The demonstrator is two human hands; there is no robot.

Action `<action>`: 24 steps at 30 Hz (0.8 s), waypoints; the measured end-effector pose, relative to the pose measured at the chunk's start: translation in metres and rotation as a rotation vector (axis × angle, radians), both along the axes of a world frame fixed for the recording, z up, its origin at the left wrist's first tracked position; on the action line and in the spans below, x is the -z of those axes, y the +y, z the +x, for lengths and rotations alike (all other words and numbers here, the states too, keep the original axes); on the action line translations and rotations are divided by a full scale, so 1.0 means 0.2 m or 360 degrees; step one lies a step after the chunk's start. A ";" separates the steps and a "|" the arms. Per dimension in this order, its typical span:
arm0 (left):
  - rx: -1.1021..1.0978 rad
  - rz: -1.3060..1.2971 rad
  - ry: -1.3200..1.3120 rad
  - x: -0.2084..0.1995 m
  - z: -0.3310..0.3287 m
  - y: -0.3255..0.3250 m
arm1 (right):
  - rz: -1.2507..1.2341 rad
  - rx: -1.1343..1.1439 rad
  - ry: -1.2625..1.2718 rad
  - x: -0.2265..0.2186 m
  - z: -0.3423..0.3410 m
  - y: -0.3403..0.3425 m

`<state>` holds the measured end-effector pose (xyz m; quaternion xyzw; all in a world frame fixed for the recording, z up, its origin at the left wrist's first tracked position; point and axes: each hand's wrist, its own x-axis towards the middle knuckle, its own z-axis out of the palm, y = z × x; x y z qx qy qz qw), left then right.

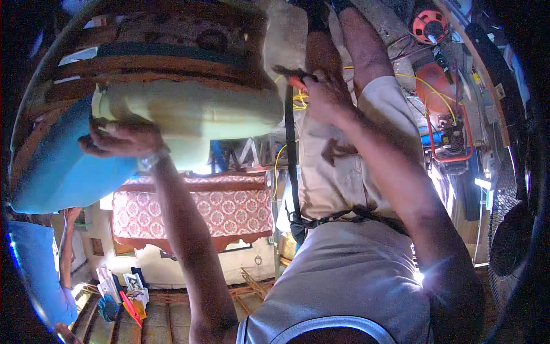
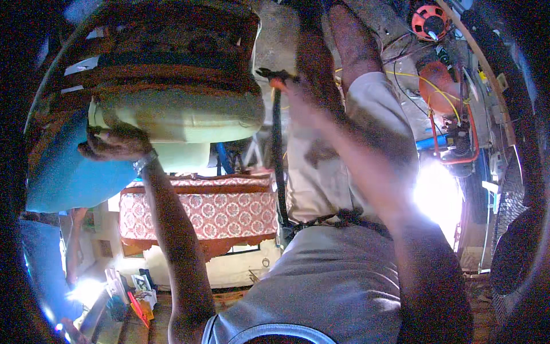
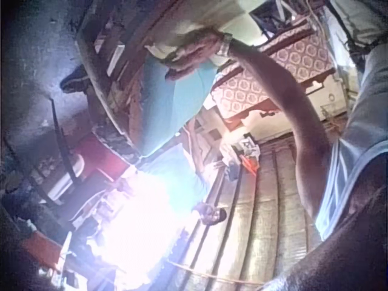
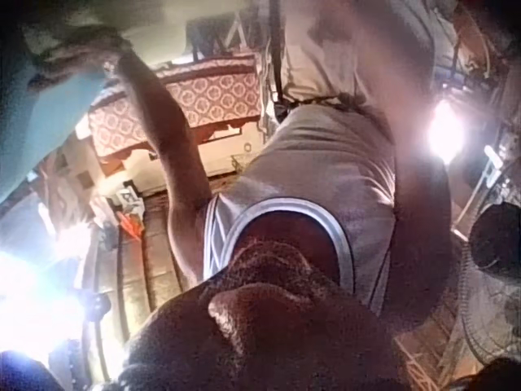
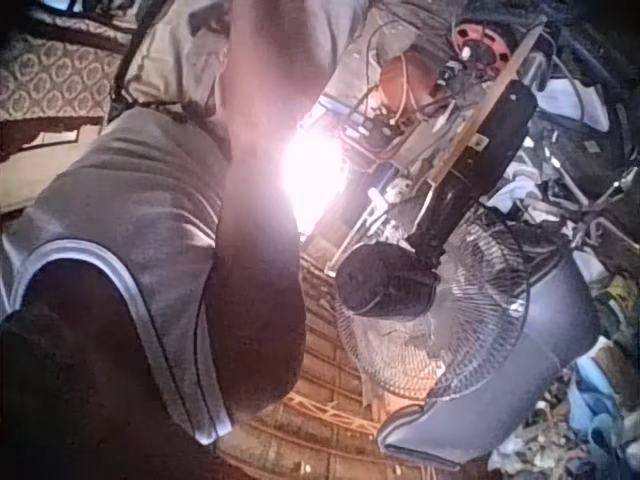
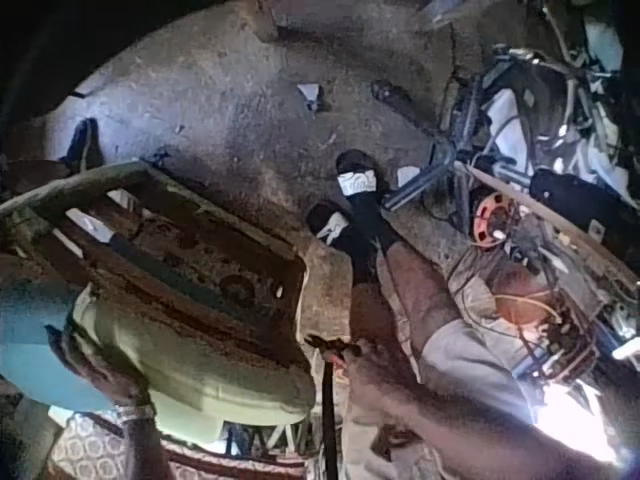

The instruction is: The recorder is reupholstering a chair by stapling foam and fabric onto the wooden frame.

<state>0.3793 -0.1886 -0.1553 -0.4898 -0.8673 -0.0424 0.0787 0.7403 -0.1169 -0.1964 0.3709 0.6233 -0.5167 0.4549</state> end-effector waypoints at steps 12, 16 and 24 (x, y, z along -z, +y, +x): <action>-0.0184 0.0467 -0.0239 0.09 0.02 0.00 | -0.0634 0.0022 0.0201 0.18 -0.14 0.02; -0.0253 0.0366 -0.0245 0.12 0.04 0.01 | -0.0541 0.0016 0.0163 0.27 -0.13 -0.02; -0.0350 0.0375 -0.0301 0.12 0.02 0.00 | -0.0899 0.0367 -0.0238 0.32 -0.09 -0.05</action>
